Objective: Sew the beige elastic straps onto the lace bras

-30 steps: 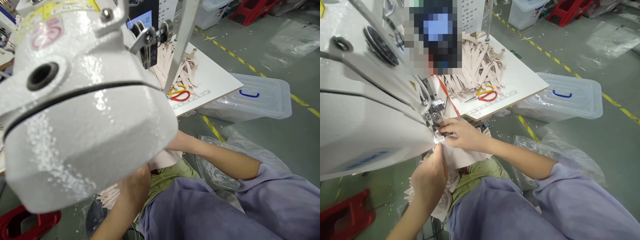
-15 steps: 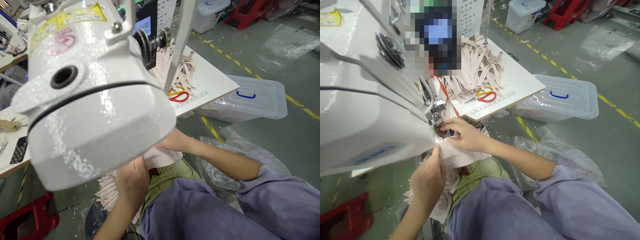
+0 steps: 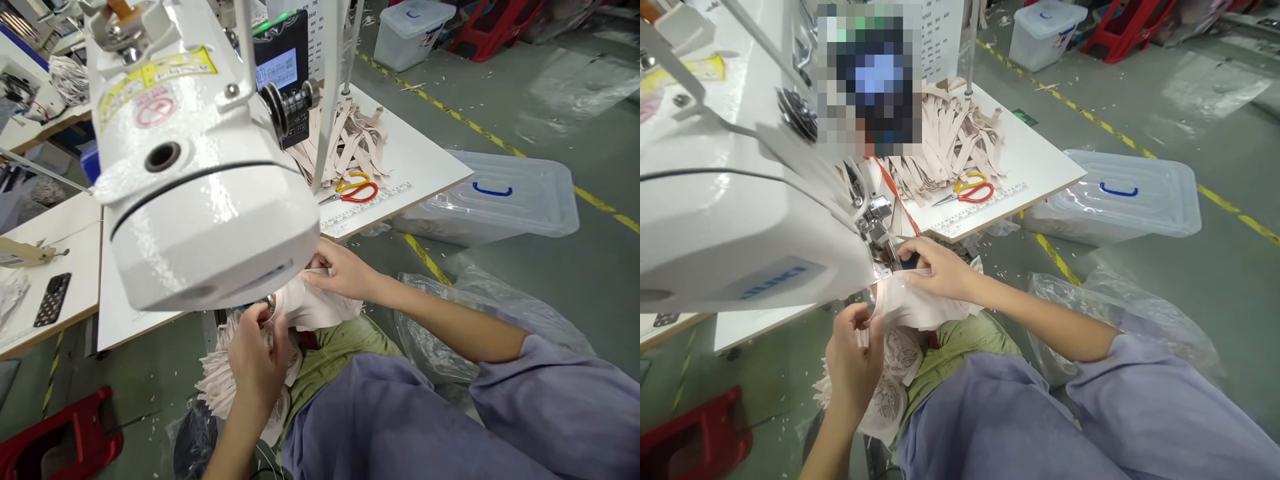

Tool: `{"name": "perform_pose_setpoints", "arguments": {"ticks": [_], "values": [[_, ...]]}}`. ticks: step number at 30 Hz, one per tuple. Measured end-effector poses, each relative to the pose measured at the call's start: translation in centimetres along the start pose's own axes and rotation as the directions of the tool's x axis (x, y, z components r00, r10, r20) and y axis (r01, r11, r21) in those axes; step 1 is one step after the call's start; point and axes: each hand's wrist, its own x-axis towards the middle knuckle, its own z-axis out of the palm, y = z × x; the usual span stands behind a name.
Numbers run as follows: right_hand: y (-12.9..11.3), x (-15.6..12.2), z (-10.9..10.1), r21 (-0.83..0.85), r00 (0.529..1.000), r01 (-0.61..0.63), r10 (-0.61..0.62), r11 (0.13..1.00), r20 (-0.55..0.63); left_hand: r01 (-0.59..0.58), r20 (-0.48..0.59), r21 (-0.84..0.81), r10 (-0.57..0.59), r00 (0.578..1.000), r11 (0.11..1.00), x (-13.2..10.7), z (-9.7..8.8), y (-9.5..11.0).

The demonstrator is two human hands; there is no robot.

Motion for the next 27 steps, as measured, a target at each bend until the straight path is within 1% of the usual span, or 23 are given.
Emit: {"name": "perform_pose_setpoints", "arguments": {"ticks": [1, 2, 3, 4, 5, 7, 9, 10, 12, 13, 14, 15, 16, 17, 19, 20, 21, 22, 23, 24, 25, 26, 27], "values": [[0.2, -0.1, -0.1, -0.009, 1.000, -0.017, 0.017, 1.000, 0.015, 0.075, 0.014, -0.082, -0.075, 0.997, 0.994, 0.0, -0.1, -0.1], [0.5, -0.3, -0.1, -0.031, 0.999, -0.030, 0.031, 0.999, 0.034, 0.147, 0.053, -0.156, -0.140, 0.989, 0.977, 0.0, -0.3, -0.3], [0.6, -0.5, -0.2, -0.066, 0.998, -0.034, 0.038, 0.997, 0.056, 0.207, 0.115, -0.221, -0.185, 0.976, 0.953, 0.2, -0.5, -0.4], [0.7, -0.8, -0.2, -0.108, 0.996, -0.031, 0.040, 0.994, 0.077, 0.252, 0.188, -0.273, -0.206, 0.960, 0.928, 0.4, -0.6, -0.6], [0.7, -1.1, -0.2, -0.145, 0.995, -0.023, 0.037, 0.989, 0.097, 0.283, 0.265, -0.314, -0.203, 0.943, 0.906, 0.7, -0.8, -0.8], [0.2, -2.3, -0.1, -0.163, 0.988, 0.006, 0.019, 0.987, 0.150, 0.314, 0.396, -0.382, -0.153, 0.905, 0.869, 1.1, -1.0, -1.0], [-0.9, -4.0, 0.1, -0.085, 0.969, 0.024, -0.002, 0.996, 0.246, 0.346, 0.506, -0.480, -0.068, 0.860, 0.807, 1.0, -1.0, -1.0], [-1.6, -4.9, 0.3, -0.022, 0.952, 0.020, -0.012, 1.000, 0.307, 0.378, 0.558, -0.539, -0.018, 0.830, 0.753, 0.8, -0.9, -1.0], [-3.1, -6.4, 1.0, 0.120, 0.908, -0.017, -0.035, 0.993, 0.418, 0.477, 0.630, -0.634, 0.048, 0.775, 0.609, -0.1, -0.8, -0.9], [-3.8, -7.0, 1.5, 0.186, 0.890, -0.049, -0.041, 0.981, 0.454, 0.522, 0.639, -0.661, 0.040, 0.768, 0.540, -0.6, -0.9, -0.9], [-4.3, -7.3, 2.1, 0.247, 0.881, -0.082, -0.046, 0.965, 0.471, 0.549, 0.627, -0.677, -0.006, 0.779, 0.490, -1.2, -1.2, -1.0], [-4.7, -7.3, 2.9, 0.297, 0.878, -0.111, -0.047, 0.948, 0.476, 0.559, 0.597, -0.685, -0.079, 0.798, 0.467, -1.7, -1.6, -1.1], [-4.9, -7.2, 3.9, 0.336, 0.883, -0.126, -0.049, 0.933, 0.466, 0.558, 0.559, -0.683, -0.155, 0.815, 0.471, -2.1, -2.1, -1.4], [-4.9, -6.8, 5.1, 0.368, 0.893, -0.125, -0.057, 0.921, 0.447, 0.556, 0.527, -0.667, -0.213, 0.822, 0.496, -2.4, -2.8, -1.8], [-4.4, -5.7, 7.8, 0.451, 0.914, -0.137, -0.063, 0.882, 0.401, 0.565, 0.516, -0.592, -0.268, 0.813, 0.574, -2.8, -4.2, -2.7], [-4.0, -5.1, 9.3, 0.517, 0.920, -0.186, -0.037, 0.835, 0.389, 0.571, 0.534, -0.544, -0.271, 0.801, 0.615, -2.9, -4.8, -3.2], [-3.6, -4.6, 10.7, 0.592, 0.921, -0.268, 0.022, 0.760, 0.389, 0.572, 0.561, -0.497, -0.261, 0.785, 0.653, -2.9, -5.1, -3.8], [-3.2, -4.2, 12.0, 0.662, 0.912, -0.364, 0.107, 0.655, 0.396, 0.568, 0.590, -0.449, -0.248, 0.768, 0.690, -3.0, -5.2, -4.3], [-2.7, -4.0, 13.1, 0.713, 0.894, -0.442, 0.200, 0.544, 0.401, 0.556, 0.598, -0.403, -0.251, 0.762, 0.727, -3.1, -5.1, -4.9], [-2.3, -4.0, 14.0, 0.747, 0.877, -0.480, 0.284, 0.460, 0.388, 0.539, 0.570, -0.356, -0.280, 0.773, 0.763, -3.2, -4.7, -5.3], [-1.8, -4.1, 14.6, 0.767, 0.872, -0.477, 0.343, 0.430, 0.350, 0.528, 0.501, -0.317, -0.333, 0.798, 0.788, -3.5, -4.0, -5.7], [-1.3, -4.3, 14.9, 0.771, 0.881, -0.447, 0.374, 0.454, 0.290, 0.528, 0.404, -0.290, -0.398, 0.824, 0.799, -3.8, -3.1, -6.0], [-0.9, -4.7, 15.1, 0.756, 0.899, -0.403, 0.378, 0.516, 0.221, 0.536, 0.305, -0.280, -0.456, 0.836, 0.797, -4.2, -2.1, -6.1]]}}
